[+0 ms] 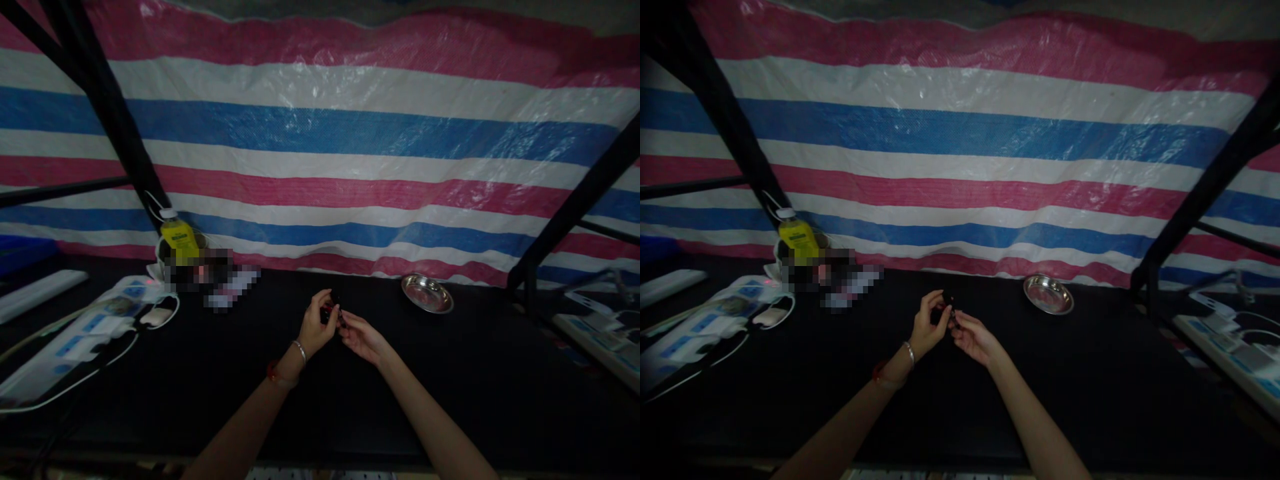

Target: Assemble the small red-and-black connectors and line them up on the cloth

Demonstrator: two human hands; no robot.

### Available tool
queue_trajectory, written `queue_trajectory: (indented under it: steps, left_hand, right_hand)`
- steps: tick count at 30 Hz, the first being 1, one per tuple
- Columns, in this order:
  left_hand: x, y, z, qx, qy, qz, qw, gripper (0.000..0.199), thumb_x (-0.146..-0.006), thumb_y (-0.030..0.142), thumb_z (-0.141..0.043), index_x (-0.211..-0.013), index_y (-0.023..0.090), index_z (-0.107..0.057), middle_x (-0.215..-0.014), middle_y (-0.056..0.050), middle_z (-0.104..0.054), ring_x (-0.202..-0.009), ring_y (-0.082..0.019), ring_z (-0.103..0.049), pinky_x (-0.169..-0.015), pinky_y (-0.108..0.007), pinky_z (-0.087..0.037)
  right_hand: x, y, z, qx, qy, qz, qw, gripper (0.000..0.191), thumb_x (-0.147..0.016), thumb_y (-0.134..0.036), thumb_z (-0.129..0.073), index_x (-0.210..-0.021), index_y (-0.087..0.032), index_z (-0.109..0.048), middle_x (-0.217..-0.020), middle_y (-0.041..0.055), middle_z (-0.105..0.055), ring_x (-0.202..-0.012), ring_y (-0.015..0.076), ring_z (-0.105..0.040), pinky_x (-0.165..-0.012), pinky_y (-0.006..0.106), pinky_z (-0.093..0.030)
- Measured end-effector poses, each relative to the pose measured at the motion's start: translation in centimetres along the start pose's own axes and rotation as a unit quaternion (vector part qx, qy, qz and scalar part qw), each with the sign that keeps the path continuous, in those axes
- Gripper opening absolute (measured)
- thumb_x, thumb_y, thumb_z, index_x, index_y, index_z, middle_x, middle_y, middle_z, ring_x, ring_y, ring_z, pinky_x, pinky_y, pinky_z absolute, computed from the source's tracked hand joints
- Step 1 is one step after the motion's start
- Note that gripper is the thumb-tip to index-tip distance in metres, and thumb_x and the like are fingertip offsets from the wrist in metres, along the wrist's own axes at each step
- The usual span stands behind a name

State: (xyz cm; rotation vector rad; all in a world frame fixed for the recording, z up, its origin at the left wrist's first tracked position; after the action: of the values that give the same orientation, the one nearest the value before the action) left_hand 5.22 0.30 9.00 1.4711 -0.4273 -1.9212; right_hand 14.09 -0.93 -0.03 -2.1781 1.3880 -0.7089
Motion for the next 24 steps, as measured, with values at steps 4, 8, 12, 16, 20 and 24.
queue_trajectory:
  steps: [4, 8, 12, 16, 20, 24]
  left_hand:
    - [-0.3, -0.1, 0.7, -0.018, 0.024, 0.003, 1.0, 0.041, -0.083, 0.024, -0.049, -0.122, 0.018, -0.038, -0.087, -0.003, -0.059, -0.075, -0.011, -0.058, -0.069, -0.025, -0.049]
    - [-0.6, 0.6, 1.1, -0.038, 0.031, -0.016, 0.999, 0.036, -0.083, 0.021, -0.049, -0.119, 0.019, -0.043, -0.084, -0.001, -0.056, -0.071, -0.01, -0.055, -0.068, -0.024, -0.048]
    - [-0.7, 1.0, 1.5, -0.048, 0.042, -0.031, 0.998, 0.025, -0.08, 0.02, -0.051, -0.105, 0.018, -0.048, -0.081, -0.001, -0.054, -0.069, -0.011, -0.054, -0.066, -0.024, -0.047]
    - [-0.8, 1.1, 1.4, -0.048, 0.03, -0.047, 0.997, 0.014, -0.08, 0.019, -0.051, -0.093, 0.018, -0.047, -0.08, -0.001, -0.053, -0.071, -0.012, -0.055, -0.065, -0.024, -0.048]
    - [-0.9, 1.5, 0.1, -0.062, -0.055, -0.063, 0.995, 0.02, -0.084, 0.019, -0.045, -0.102, 0.017, -0.051, -0.087, -0.005, -0.056, -0.08, -0.015, -0.056, -0.07, -0.027, -0.048]
    - [-0.9, 1.9, -0.7, -0.093, -0.11, -0.081, 0.986, 0.022, -0.087, 0.02, -0.039, -0.098, 0.018, -0.059, -0.082, -0.005, -0.056, -0.078, -0.015, -0.055, -0.072, -0.029, -0.047]
  right_hand:
    - [-0.1, 0.3, 0.0, -0.001, -0.01, -0.014, 1.0, 0.03, -0.071, -0.017, -0.07, -0.099, -0.016, -0.06, -0.074, 0.0002, -0.064, -0.052, 0.0049, -0.055, -0.043, 0.012, -0.04]
    - [-0.4, 0.0, 0.5, 0.006, -0.012, -0.001, 1.0, 0.028, -0.073, -0.016, -0.068, -0.1, -0.014, -0.061, -0.075, 0.0012, -0.065, -0.052, 0.0042, -0.056, -0.044, 0.012, -0.041]
    - [-0.5, -1.0, 1.5, 0.008, 0.019, 0.035, 0.999, 0.024, -0.073, -0.016, -0.068, -0.096, -0.013, -0.064, -0.073, 0.0009, -0.065, -0.054, 0.0043, -0.056, -0.045, 0.011, -0.042]
    - [-0.3, -2.3, 2.0, 0.004, 0.036, 0.075, 0.996, 0.022, -0.071, -0.019, -0.07, -0.092, -0.012, -0.066, -0.067, -0.0007, -0.063, -0.05, 0.0035, -0.052, -0.039, 0.01, -0.039]
    - [0.0, -2.9, 1.9, -0.022, 0.038, 0.085, 0.995, 0.021, -0.072, -0.02, -0.07, -0.09, -0.011, -0.066, -0.064, -0.002, -0.06, -0.045, 0.0015, -0.044, -0.035, 0.009, -0.034]
    - [0.0, -2.9, 1.9, -0.044, 0.038, 0.073, 0.996, 0.018, -0.074, -0.02, -0.067, -0.089, -0.01, -0.066, -0.063, -0.0019, -0.059, -0.045, 0.0018, -0.041, -0.034, 0.01, -0.032]
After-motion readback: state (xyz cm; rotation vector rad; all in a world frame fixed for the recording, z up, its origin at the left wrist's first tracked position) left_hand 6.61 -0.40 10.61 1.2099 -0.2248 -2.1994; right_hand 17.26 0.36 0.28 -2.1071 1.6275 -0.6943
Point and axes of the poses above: each hand's wrist, its own x-axis away from the middle knuckle, its own z-axis out of the back of the hand, y = z × x, the point moved 10 cm from there along -x, towards the middle knuckle
